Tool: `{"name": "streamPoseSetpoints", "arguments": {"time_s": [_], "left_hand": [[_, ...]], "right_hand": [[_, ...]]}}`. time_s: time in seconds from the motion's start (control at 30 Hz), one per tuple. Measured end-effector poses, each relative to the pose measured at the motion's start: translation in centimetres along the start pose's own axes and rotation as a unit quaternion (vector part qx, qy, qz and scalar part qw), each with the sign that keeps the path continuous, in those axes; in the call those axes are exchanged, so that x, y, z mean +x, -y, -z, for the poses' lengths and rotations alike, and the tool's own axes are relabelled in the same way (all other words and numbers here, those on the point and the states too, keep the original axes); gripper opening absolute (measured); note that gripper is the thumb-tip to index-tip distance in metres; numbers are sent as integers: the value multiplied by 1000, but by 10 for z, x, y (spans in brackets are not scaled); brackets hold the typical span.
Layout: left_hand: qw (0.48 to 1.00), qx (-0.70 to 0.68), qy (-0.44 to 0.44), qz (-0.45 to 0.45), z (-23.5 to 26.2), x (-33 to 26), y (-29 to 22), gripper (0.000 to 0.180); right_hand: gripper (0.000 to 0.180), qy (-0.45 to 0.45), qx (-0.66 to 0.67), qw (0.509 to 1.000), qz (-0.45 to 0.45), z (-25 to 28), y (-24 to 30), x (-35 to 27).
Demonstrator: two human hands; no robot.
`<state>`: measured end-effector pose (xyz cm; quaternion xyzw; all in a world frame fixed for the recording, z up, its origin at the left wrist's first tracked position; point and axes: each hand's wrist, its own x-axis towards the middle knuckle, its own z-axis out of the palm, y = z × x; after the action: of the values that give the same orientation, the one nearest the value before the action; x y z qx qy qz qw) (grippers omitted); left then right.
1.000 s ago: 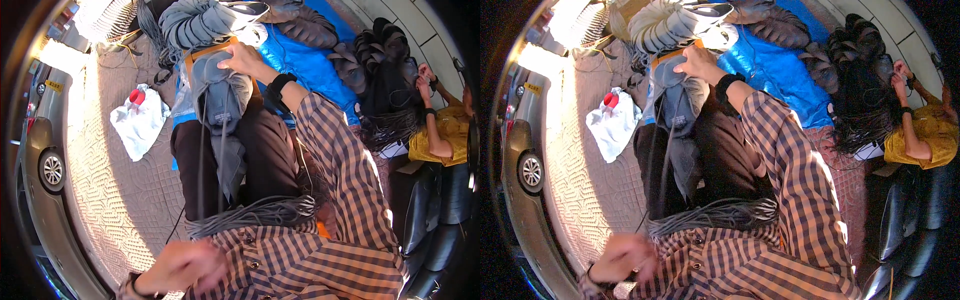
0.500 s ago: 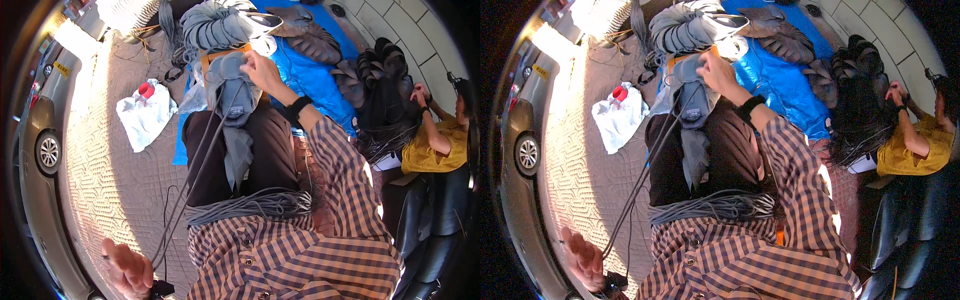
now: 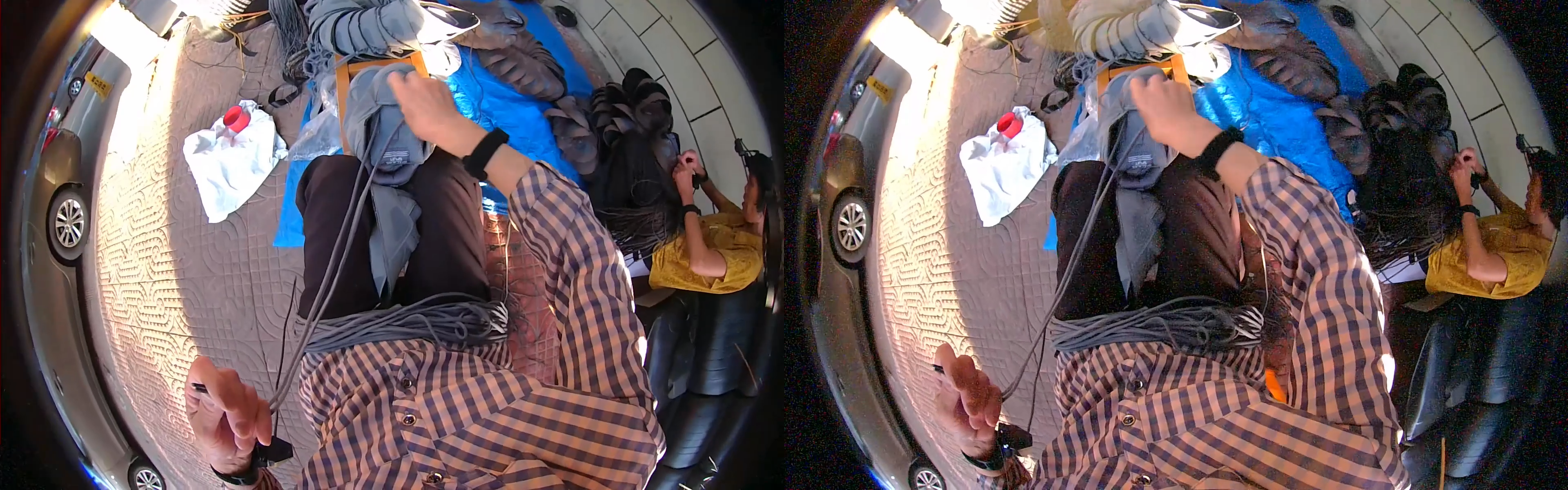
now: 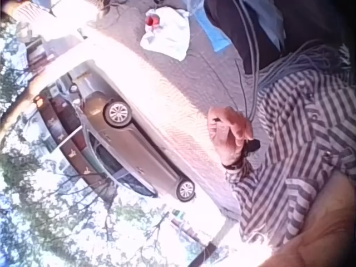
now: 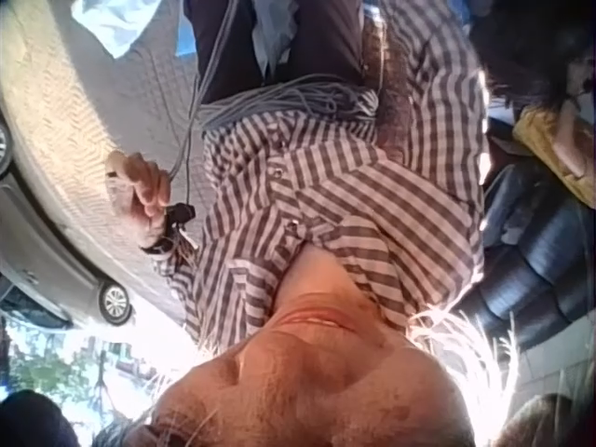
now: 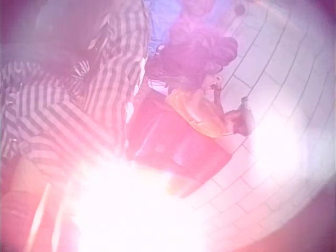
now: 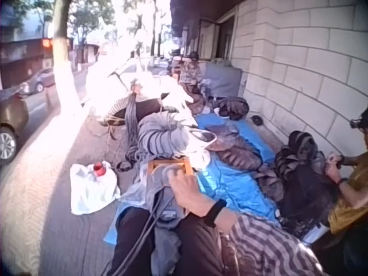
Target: The recorder is lacing a grey sneaker while sitting in an outdoor workspace.
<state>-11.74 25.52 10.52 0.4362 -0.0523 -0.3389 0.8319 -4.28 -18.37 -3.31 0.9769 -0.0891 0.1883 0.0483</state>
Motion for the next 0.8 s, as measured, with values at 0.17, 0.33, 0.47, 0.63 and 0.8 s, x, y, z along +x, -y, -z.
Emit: {"name": "streamPoseSetpoints", "arguments": {"time_s": [0.17,0.33,0.47,0.63,0.8], "left_hand": [[1000,-20,17,16,14,2,9,22],[999,13,6,42,28,-5,22,24],[962,175,-42,206,51,-31,32,25],[925,81,-134,347,96,-97,55,19],[961,2,-147,234,56,-84,47,29]], "right_hand": [[29,-93,323,892,-302,-15,-27,-24],[34,63,462,845,-261,-3,-29,-23],[32,126,293,932,-172,3,-22,-16],[29,102,163,969,-157,-3,-8,-8],[30,159,308,927,-143,9,-27,-4]]}}
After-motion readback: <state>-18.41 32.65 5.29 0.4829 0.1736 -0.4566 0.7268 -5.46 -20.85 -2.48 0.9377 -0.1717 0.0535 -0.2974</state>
